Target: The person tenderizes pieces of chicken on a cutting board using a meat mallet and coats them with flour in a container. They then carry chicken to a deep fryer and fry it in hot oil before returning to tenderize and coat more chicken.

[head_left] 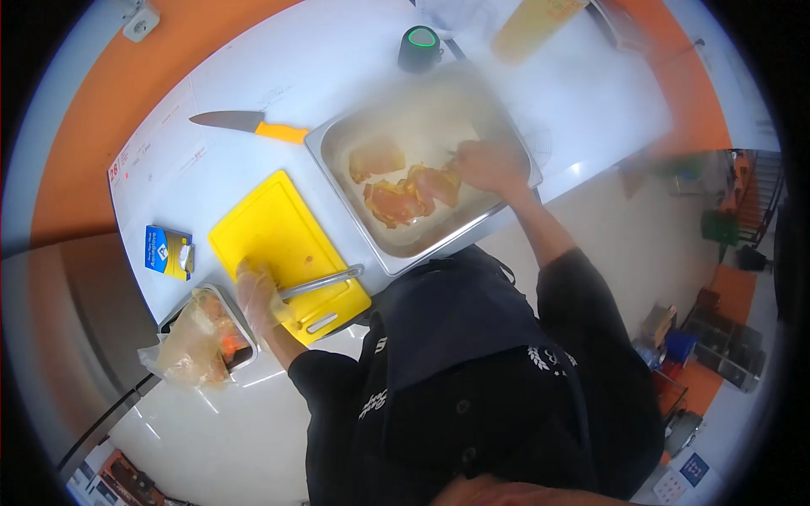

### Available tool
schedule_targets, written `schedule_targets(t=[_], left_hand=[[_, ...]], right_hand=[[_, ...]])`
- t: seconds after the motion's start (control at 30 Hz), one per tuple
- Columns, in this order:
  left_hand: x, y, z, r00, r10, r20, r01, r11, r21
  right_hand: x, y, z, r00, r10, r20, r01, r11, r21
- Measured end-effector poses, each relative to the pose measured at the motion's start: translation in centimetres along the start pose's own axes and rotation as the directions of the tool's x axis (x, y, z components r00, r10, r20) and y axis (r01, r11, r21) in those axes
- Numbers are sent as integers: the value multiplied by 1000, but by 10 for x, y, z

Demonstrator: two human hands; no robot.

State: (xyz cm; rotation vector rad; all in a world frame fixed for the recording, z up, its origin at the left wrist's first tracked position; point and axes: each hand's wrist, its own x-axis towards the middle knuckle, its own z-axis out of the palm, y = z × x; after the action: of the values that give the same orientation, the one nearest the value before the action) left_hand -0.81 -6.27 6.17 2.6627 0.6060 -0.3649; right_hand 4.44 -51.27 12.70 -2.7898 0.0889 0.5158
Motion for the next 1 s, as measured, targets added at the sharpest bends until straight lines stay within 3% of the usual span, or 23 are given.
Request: schedule_targets(t=[0.07,0.17,0.23,0.3,0.37,0.47,0.53,0.67,0.77,0.87,0.97,1.0], left_hand=[[-2,3,-2,1000,-20,-2,20,1000,9],[1,-9,4,999,9,-31,-7,999,45],[-3,-4,2,1000,-7,-20,8,999,39],[0,-4,4,1000,23,-16,-22,998,61],[2,-9,9,999,34,-30,-32,997,65],[0,-18,13,997,22,-80,-18,999,43],[-2,-12,10,994,44,-100,-41,999,32],[13,-20,17,995,76,-58,-67,988,139],[10,-16,11,998,48,-38,-43,992,120],[-1,-12,9,999,17,-52,-13,997,72],[-10,5,-2,999,-39,-33,39,999,-8],[-12,10,-5,998,-56,-22,56,998,-33]], right_hand=[[30,4,31,995,7,101,-10,1000,25],[72,12,59,976,-142,166,150,988,-35],[92,23,70,958,-260,121,262,965,6],[87,21,53,965,-220,141,198,968,154],[70,16,25,960,-55,275,-58,920,387],[55,24,22,976,124,177,-191,879,437],[59,32,24,979,55,196,-120,934,337],[68,27,44,998,56,30,-63,889,453],[76,25,32,987,-72,145,5,908,419],[55,17,17,997,62,41,-74,880,470],[38,16,17,983,-77,-165,122,951,283],[32,9,13,982,-111,-151,148,954,261]])
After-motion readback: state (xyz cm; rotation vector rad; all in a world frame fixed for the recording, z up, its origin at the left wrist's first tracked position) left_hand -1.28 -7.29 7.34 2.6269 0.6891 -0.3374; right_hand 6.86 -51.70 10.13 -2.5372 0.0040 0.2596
